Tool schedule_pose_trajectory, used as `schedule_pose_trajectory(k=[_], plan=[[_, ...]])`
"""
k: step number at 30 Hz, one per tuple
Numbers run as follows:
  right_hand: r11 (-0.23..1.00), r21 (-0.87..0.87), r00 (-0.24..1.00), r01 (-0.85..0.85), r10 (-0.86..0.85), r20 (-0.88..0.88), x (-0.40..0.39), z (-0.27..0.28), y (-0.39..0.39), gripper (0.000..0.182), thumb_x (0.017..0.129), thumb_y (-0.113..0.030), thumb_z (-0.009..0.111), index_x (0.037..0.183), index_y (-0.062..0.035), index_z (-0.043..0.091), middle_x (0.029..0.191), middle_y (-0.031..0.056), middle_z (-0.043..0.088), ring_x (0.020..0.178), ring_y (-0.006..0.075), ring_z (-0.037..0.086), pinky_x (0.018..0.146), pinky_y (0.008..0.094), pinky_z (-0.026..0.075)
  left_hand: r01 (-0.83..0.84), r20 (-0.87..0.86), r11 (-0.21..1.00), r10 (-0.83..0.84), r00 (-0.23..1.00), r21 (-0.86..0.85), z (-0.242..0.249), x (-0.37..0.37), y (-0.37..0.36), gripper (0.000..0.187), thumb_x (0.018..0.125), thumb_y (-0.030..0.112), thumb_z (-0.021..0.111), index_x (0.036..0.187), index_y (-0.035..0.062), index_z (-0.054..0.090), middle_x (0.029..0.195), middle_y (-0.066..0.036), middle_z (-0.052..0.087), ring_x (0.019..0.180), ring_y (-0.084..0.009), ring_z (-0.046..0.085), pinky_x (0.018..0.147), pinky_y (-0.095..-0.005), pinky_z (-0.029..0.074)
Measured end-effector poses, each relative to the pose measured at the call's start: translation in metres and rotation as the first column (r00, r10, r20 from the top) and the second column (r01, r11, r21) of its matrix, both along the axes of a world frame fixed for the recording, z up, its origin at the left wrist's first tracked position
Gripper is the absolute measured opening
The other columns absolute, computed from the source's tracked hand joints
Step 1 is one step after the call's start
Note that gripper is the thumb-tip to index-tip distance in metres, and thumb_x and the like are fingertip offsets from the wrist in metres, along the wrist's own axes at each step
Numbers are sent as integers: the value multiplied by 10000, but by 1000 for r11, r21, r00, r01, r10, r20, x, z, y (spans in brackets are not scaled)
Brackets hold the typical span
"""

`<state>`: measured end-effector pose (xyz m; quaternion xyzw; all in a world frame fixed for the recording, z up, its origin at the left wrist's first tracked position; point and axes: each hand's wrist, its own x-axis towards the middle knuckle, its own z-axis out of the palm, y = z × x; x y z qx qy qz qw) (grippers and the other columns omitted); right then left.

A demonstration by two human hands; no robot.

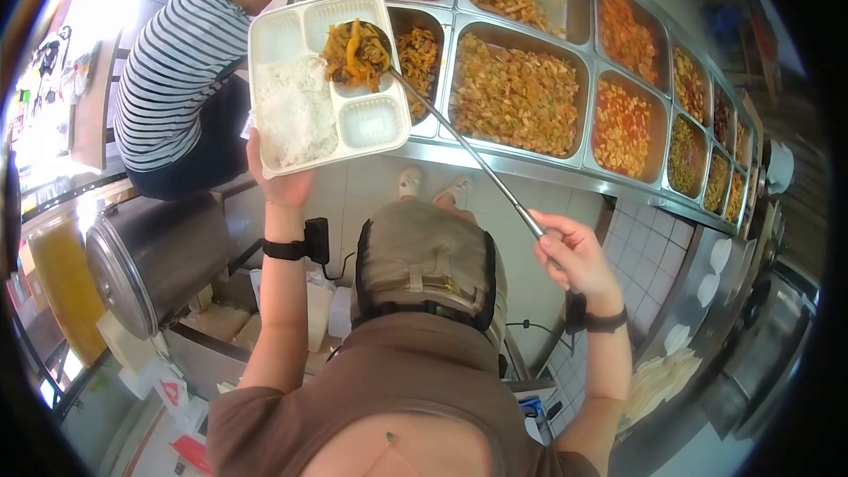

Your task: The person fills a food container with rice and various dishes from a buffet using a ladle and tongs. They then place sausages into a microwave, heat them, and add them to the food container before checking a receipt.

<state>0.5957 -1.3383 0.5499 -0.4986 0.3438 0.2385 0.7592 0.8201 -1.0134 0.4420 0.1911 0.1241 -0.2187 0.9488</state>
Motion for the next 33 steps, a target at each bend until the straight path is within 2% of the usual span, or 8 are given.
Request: schedule_pose_trajectory(k=[3, 5, 6, 9, 25, 27, 30, 33], plan=[[944, -316, 991, -96, 121, 61, -9, -6, -3, 364, 871, -38, 510, 1233, -78, 519, 658, 26, 505, 428, 41, 389, 367, 195, 291, 25, 22, 999, -26, 999, 43, 5, 6, -7, 553, 891, 409, 401, 1336, 82, 359, 1354, -103, 398, 1233, -281, 386, 1022, -429, 313], [512, -859, 810, -21, 512, 285, -17, -12, -8, 394, 818, -4, 565, 1203, -86, 551, 674, 52, 536, 479, 112, 473, 414, 254, 369, 46, 37, 997, -48, 998, 55, 10, 8, -19, 556, 893, 411, 399, 1340, 83, 353, 1356, -103, 394, 1234, -281, 384, 1022, -431, 312], [510, -860, 819, -10, 498, 286, -21, -6, -8, 394, 818, -4, 565, 1203, -86, 551, 674, 52, 536, 479, 112, 473, 414, 254, 369, 51, 43, 996, -54, 998, 66, 12, 7, -29, 552, 898, 398, 394, 1344, 76, 340, 1351, -102, 401, 1229, -284, 394, 1017, -434, 324], [28, -998, 840, -64, 541, -39, -39, 13, -1, 428, 745, 25, 622, 1145, -126, 601, 726, 68, 558, 563, 229, 540, 485, 305, 436, 76, 44, 997, -77, 996, 31, 14, 2, -66, 537, 910, 377, 384, 1345, 69, 330, 1343, -99, 410, 1220, -283, 407, 1008, -435, 340], [181, -913, 931, 366, -53, 362, -279, 17, -162, 379, 788, 27, 598, 1161, -26, 567, 623, 52, 504, 476, 101, 408, 445, 231, 329, 415, 29, 898, -415, 909, -146, 4, -165, -428, 581, 879, 418, 416, 1346, 82, 337, 1363, -108, 387, 1243, -292, 375, 1030, -448, 308], [687, -361, 772, 631, -604, 201, -311, 34, -192, 403, 851, -39, 551, 1249, -54, 487, 653, 30, 508, 427, 75, 379, 385, 208, 293, 484, 92, 859, -475, 875, -169, 7, -201, -484, 603, 864, 435, 444, 1347, 89, 338, 1366, -102, 388, 1245, -290, 374, 1036, -450, 299], [551, -46, 550, 833, -816, 178, -351, 49, -254, 410, 900, -116, 496, 1299, -73, 412, 692, 30, 508, 388, 69, 378, 336, 197, 281, 544, 107, 827, -533, 839, -143, 11, -251, -544, 632, 843, 459, 478, 1347, 102, 347, 1371, -89, 388, 1252, -286, 369, 1044, -454, 287], [496, -272, 551, 824, -814, 183, -355, 40, -352, 384, 906, -143, 468, 1280, -72, 419, 731, 53, 532, 415, 98, 442, 353, 223, 329, 601, 62, 792, -598, 799, -109, -6, -267, -592, 640, 839, 466, 485, 1352, 109, 345, 1377, -85, 382, 1257, -286, 364, 1046, -456, 287]])
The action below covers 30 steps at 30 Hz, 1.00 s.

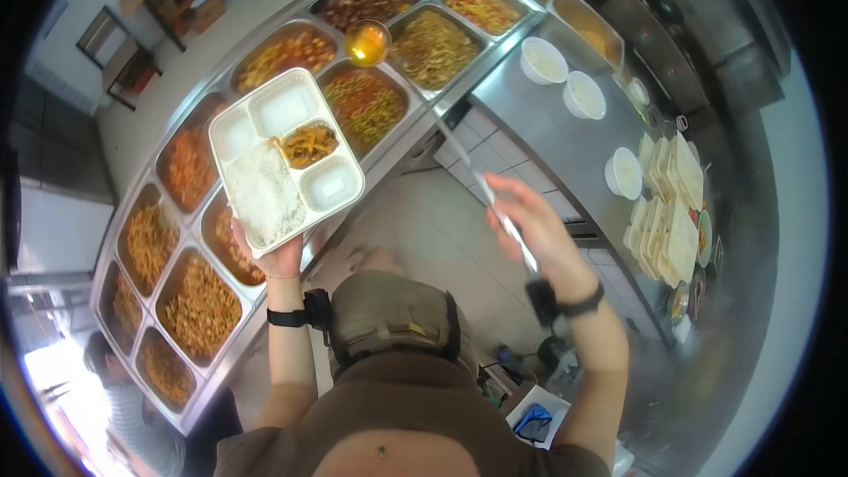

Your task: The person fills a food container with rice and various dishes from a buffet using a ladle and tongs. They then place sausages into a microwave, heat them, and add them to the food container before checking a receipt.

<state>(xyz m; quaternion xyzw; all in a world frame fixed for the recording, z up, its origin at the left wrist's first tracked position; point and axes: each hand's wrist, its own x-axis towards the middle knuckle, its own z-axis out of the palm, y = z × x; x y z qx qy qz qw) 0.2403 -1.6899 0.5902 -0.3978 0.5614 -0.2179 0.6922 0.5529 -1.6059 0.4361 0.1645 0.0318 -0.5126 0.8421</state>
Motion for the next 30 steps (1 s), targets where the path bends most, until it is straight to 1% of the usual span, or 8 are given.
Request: schedule_pose_trajectory(k=[3, 6, 8, 12, 18, 25, 27, 30], plan=[[725, -488, 773, -486, 97, -627, -21, -62, -106, 390, 864, -81, 463, 1252, -55, 442, 842, 138, 596, 625, 232, 615, 542, 349, 486, 54, 23, 998, -54, 998, -24, -4, -21, -44, 646, 837, 466, 494, 1355, 112, 342, 1381, -87, 375, 1259, -285, 362, 1050, -456, 282], [560, -471, 538, -682, -52, -841, -3, -108, -175, 405, 822, -48, 468, 1226, -27, 469, 916, 189, 600, 814, 330, 634, 720, 411, 498, 44, 14, 999, -43, 999, -14, -3, -32, -71, 651, 851, 477, 458, 1365, 104, 315, 1385, -101, 357, 1266, -296, 343, 1053, -459, 275], [542, -242, 196, -805, -142, -970, 13, -123, -203, 418, 794, -30, 482, 1210, 3, 482, 900, 194, 600, 779, 333, 639, 660, 386, 520, 6, 41, 1000, -7, 999, 20, -4, -42, -80, 679, 852, 498, 439, 1384, 108, 274, 1403, -110, 314, 1277, -308, 314, 1057, -470, 264], [329, -113, 41, -938, -219, -975, 19, -176, -260, 479, 768, -37, 511, 1234, 47, 437, 813, 164, 580, 646, 270, 633, 522, 317, 516, -68, 122, 985, 49, 991, 156, -8, -52, -114, 761, 808, 546, 472, 1404, 143, 226, 1436, -105, 241, 1294, -308, 278, 1059, -478, 252], [114, -60, 51, -992, -80, -996, -42, -153, -262, 477, 775, -38, 498, 1236, 47, 407, 782, 153, 561, 631, 244, 608, 504, 315, 503, -183, 114, 948, 158, 981, 261, -8, -58, -150, 760, 799, 567, 463, 1395, 143, 253, 1420, -104, 269, 1287, -302, 290, 1053, -487, 260], [134, 120, -69, -984, 332, -941, -78, -94, -241, 530, 779, -30, 510, 1293, -49, 382, 813, 165, 548, 660, 321, 591, 550, 383, 499, -262, 93, 953, 250, 964, 153, -18, -64, -155, 655, 831, 474, 522, 1358, 132, 336, 1391, -86, 357, 1266, -291, 348, 1046, -482, 283], [330, -94, 274, -939, 555, -786, -99, -91, -249, 506, 802, -34, 495, 1294, -74, 386, 799, 179, 542, 663, 362, 571, 592, 403, 486, -364, 207, 866, 308, 928, 343, -5, -73, -161, 717, 808, 540, 481, 1381, 155, 290, 1411, -88, 297, 1279, -294, 309, 1053, -484, 262], [320, -221, 377, -921, 597, -708, -108, -81, -306, 469, 815, -48, 488, 1276, -75, 405, 779, 187, 538, 660, 372, 557, 622, 419, 469, -419, 203, 857, 372, 906, 300, -1, -88, -163, 695, 826, 514, 472, 1387, 149, 283, 1412, -88, 304, 1283, -291, 308, 1061, -474, 250]])
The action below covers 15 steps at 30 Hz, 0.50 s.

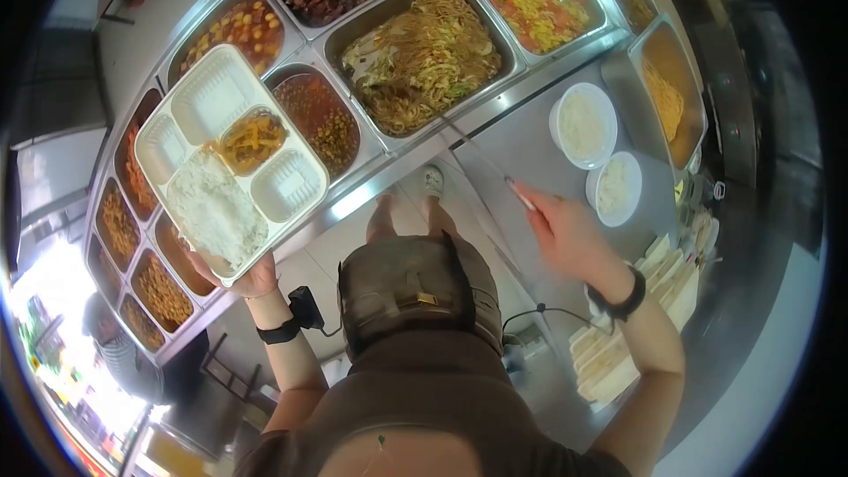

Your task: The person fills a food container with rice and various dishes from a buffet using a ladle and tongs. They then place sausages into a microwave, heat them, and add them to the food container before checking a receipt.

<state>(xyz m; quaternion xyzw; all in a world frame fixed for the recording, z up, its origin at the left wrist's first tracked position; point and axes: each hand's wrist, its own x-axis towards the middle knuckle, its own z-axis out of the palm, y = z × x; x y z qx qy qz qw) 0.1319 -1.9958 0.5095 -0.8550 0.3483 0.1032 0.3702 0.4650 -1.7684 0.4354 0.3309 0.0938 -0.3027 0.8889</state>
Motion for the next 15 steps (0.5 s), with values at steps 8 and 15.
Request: schedule_pose_trajectory(k=[8, 15], plan=[[966, -2, 949, -258, 253, -190, 20, -7, -74, 391, 824, -11, 465, 1214, -32, 487, 857, 201, 575, 754, 369, 562, 672, 401, 454, -51, -30, 993, 48, 998, -104, 7, -47, 0, 681, 840, 506, 449, 1388, 137, 281, 1406, -97, 317, 1283, -297, 312, 1051, -471, 261], [565, 729, 921, 386, -187, -342, 0, 3, -105, 374, 896, -94, 439, 1267, -51, 456, 708, 23, 491, 418, 64, 398, 363, 222, 331, -35, -47, 999, 35, 998, 6, -6, -66, -1, 663, 841, 494, 447, 1377, 134, 295, 1389, -98, 335, 1263, -299, 338, 1031, -468, 294]])
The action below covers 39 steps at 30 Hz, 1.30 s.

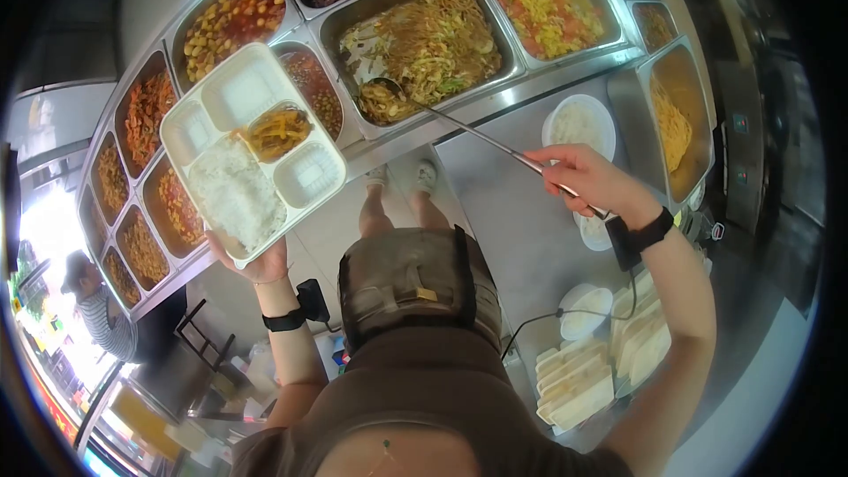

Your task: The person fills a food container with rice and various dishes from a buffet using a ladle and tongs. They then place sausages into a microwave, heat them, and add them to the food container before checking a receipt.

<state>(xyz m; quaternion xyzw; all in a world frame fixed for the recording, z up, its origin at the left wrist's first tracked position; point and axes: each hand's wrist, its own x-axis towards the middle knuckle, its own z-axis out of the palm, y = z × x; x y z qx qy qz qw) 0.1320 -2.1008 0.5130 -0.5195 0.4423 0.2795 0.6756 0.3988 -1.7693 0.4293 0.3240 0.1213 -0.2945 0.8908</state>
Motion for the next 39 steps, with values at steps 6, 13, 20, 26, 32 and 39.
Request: schedule_pose_trajectory(k=[6, 13, 20, 26, 32, 39], plan=[[857, 256, 886, 447, -464, 2, -32, -21, 11, 389, 904, -88, 432, 1292, -54, 434, 712, 54, 498, 362, 36, 327, 307, 191, 236, -3, 40, 997, 0, 999, 74, -8, 15, -5, 644, 856, 469, 431, 1378, 122, 284, 1383, -106, 336, 1254, -293, 348, 1027, -452, 306], [812, 235, 819, 535, -566, 90, -58, 6, 20, 406, 898, -92, 447, 1300, -42, 422, 702, 72, 494, 352, 48, 326, 305, 193, 238, 42, 70, 997, -37, 997, -69, -22, 41, -34, 611, 860, 424, 443, 1354, 89, 312, 1353, -114, 376, 1238, -292, 371, 1024, -438, 320], [803, 173, 764, 570, -596, 248, -81, 57, 35, 434, 868, -135, 522, 1278, -19, 437, 660, 88, 504, 332, 50, 306, 288, 192, 211, 123, -45, 981, -131, 990, -152, -41, 50, -96, 561, 842, 375, 482, 1304, 71, 384, 1316, -120, 432, 1193, -286, 432, 1006, -437, 353], [831, 148, 805, 536, -556, 208, -81, 66, 44, 411, 865, -47, 459, 1276, -47, 459, 664, 80, 515, 346, 52, 310, 316, 193, 225, 187, -67, 942, -213, 975, -277, -32, 38, -135, 614, 815, 432, 454, 1330, 108, 367, 1320, -102, 431, 1188, -280, 434, 997, -431, 355], [752, -659, 960, -25, 203, 194, -66, 56, 56, 428, 818, 14, 508, 1242, -46, 503, 673, 43, 522, 466, 93, 473, 429, 231, 378, 128, -63, 936, -156, 986, -327, -23, 41, -137, 645, 797, 436, 467, 1334, 96, 354, 1323, -107, 425, 1194, -286, 426, 1003, -430, 345], [186, -961, 829, -204, 555, -69, -45, 64, 91, 403, 760, 59, 538, 1154, -23, 562, 683, 132, 510, 560, 256, 507, 512, 313, 405, 6, -126, 939, -52, 991, -343, -42, 51, -122, 663, 793, 441, 470, 1333, 75, 350, 1301, -122, 446, 1167, -293, 456, 974, -427, 382]])
